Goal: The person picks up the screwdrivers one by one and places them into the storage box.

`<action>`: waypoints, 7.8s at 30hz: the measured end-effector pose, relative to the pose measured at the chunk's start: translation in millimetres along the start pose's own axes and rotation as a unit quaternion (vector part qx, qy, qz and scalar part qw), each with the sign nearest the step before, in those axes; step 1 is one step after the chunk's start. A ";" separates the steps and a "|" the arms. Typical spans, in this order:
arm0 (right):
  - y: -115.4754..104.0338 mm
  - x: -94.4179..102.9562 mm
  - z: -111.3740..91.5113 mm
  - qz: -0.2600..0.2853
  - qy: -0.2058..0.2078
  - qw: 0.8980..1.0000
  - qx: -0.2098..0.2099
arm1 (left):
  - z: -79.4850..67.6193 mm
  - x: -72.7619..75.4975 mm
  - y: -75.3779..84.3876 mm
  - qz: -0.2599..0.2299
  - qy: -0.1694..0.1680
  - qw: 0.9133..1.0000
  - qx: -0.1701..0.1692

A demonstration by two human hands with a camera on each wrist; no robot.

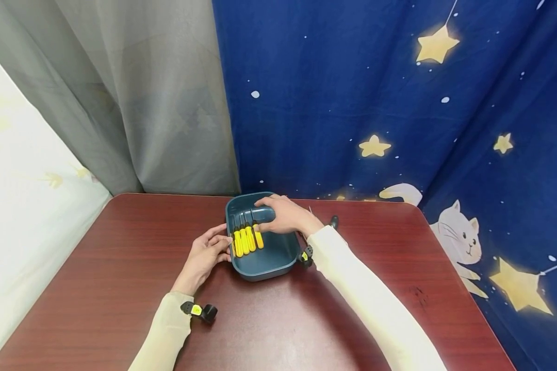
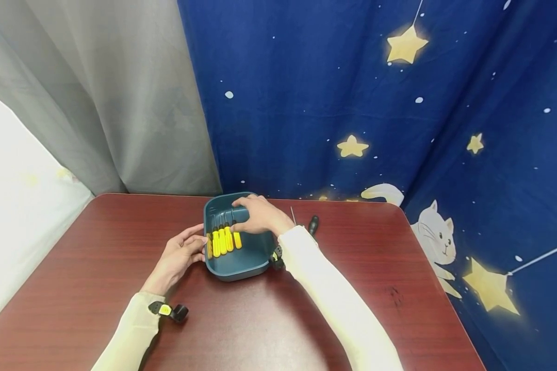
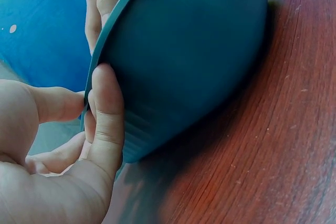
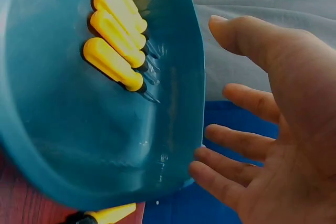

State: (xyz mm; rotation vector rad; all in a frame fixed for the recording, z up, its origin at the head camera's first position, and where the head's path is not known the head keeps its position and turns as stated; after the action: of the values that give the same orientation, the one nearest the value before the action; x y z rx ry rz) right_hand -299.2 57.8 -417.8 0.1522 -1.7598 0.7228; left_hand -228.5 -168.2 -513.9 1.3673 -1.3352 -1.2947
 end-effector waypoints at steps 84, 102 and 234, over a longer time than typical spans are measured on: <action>150.3 -20.7 -83.5 0.157 0.194 0.940 -0.232 | -2.2 -2.8 -1.8 -0.004 -0.001 1.000 -0.013; 147.5 -32.1 -81.3 0.133 0.211 0.935 -0.253 | -2.7 -4.2 -2.9 -0.003 0.005 1.000 -0.008; 55.6 6.0 -56.1 0.271 0.223 0.934 -0.066 | 10.6 -4.1 10.8 0.045 0.003 0.999 0.011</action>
State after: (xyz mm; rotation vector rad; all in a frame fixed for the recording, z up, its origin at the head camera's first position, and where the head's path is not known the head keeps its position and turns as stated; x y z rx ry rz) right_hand -279.9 134.3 -426.2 -0.5729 -1.4010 0.9406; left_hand -240.2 -164.3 -504.3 1.3094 -1.3949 -1.2170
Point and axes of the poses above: each hand's wrist, its own z-axis towards the middle knuckle, its own x-axis out of the back of the hand, y = z × x, the point moved 2 cm from there along z, towards the middle knuckle, and after that the axes turned 3 degrees about -y, right-handed, at the moved point
